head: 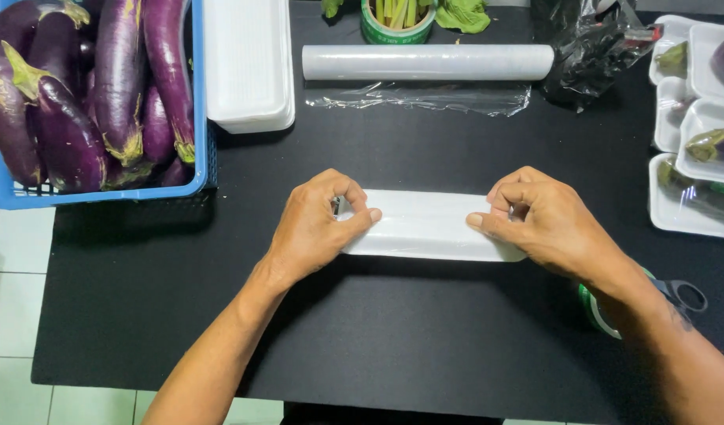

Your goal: Packaging a single eggplant by placing it on a foam tray, wrapping it in plastic film, cutting the film with scissors, and sealing it with tape.

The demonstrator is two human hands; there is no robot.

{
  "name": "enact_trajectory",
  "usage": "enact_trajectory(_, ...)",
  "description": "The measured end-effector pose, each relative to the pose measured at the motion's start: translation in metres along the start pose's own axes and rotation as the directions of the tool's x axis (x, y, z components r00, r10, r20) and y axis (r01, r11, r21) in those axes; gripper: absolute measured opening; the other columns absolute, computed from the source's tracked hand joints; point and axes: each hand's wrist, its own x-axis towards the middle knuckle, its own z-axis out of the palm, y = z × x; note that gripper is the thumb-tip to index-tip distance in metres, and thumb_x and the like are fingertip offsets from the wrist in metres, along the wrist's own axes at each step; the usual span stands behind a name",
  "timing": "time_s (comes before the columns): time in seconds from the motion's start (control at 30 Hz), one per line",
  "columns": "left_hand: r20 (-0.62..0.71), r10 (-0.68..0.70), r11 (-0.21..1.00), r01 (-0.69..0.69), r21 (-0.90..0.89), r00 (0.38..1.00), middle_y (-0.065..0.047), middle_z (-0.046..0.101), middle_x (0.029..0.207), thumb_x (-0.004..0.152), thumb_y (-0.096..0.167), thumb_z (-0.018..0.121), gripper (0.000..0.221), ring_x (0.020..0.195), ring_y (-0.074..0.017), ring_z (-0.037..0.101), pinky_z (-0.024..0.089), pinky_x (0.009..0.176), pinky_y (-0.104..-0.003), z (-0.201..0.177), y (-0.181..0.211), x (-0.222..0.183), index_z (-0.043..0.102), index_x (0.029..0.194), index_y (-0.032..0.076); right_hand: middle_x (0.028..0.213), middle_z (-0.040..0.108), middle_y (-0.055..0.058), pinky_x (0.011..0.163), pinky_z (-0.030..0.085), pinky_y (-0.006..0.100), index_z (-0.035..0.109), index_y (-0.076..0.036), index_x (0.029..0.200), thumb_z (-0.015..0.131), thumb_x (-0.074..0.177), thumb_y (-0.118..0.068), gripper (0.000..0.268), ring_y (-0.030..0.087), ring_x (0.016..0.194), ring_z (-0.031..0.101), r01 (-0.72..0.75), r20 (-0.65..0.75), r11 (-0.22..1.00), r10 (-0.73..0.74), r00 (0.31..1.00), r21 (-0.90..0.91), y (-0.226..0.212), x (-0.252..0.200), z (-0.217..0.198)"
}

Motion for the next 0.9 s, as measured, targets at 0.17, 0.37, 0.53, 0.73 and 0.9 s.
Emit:
enact_trajectory(0.17,0.035,-0.002,0.999,0.000,0.046,0.999,0.005,0.061,0.085,0.088,0.029,0.074,0.013,0.068,-0.0107,0.050,0.043,0.068,-0.028,-0.007,-0.005,0.004,0.067,0.084,0.019,0.098,0.064,-0.002,0.074,0.040,0.029,0.063,-0.015,0.069,0.084,0.084,-0.036,0.034,0.013,0.079,0.058,0.016,-0.011,1.000,-0.016,1.000,-0.017,0.005,0.000,0.003)
enact_trajectory(0.37,0.034,0.101,0.990,-0.104,0.094,0.994,-0.015,0.072,0.090,0.086,0.013,0.078,0.010,0.076,-0.0313,0.068,0.054,0.069,-0.040,-0.019,0.002,0.005,0.073,0.091,0.007,0.104,0.070,0.013,0.059,0.049,0.034,0.074,0.001,0.071,0.083,0.084,-0.017,0.024,0.024,0.069,0.060,0.008,-0.048,0.997,-0.004,0.999,0.082,-0.006,-0.006,0.003)
enact_trajectory(0.53,-0.157,0.417,0.797,-0.277,0.537,0.895,-0.003,0.062,0.083,0.096,0.021,0.075,0.012,0.069,-0.0275,0.070,0.053,0.057,-0.034,0.002,-0.002,0.002,0.068,0.094,0.011,0.103,0.070,0.015,0.060,0.049,0.036,0.074,0.002,0.072,0.083,0.084,-0.018,0.025,0.026,0.070,0.060,0.014,-0.049,0.998,-0.011,0.999,0.058,-0.009,-0.009,0.003)
enact_trajectory(0.73,0.217,0.700,0.486,-0.677,0.553,0.680,-0.016,0.055,0.151,0.104,0.038,0.053,0.053,0.143,-0.0296,0.048,0.035,0.119,-0.047,0.075,0.016,-0.017,0.054,0.145,0.005,0.101,0.069,0.012,0.059,0.050,0.036,0.073,0.000,0.070,0.085,0.083,-0.020,0.026,0.025,0.068,0.059,0.043,-0.062,0.998,-0.040,0.997,0.051,-0.004,-0.005,0.005)
enact_trajectory(0.9,0.348,0.612,0.377,-0.649,0.661,0.710,-0.010,0.049,0.158,0.106,0.050,0.041,0.063,0.146,-0.0277,0.045,0.035,0.119,-0.051,0.076,0.010,-0.015,0.041,0.158,0.013,0.095,0.065,0.013,0.063,0.054,0.042,0.066,-0.001,0.069,0.086,0.081,-0.024,0.033,0.032,0.071,0.066,0.198,-0.088,0.979,-0.193,0.977,0.040,0.012,-0.002,0.005)
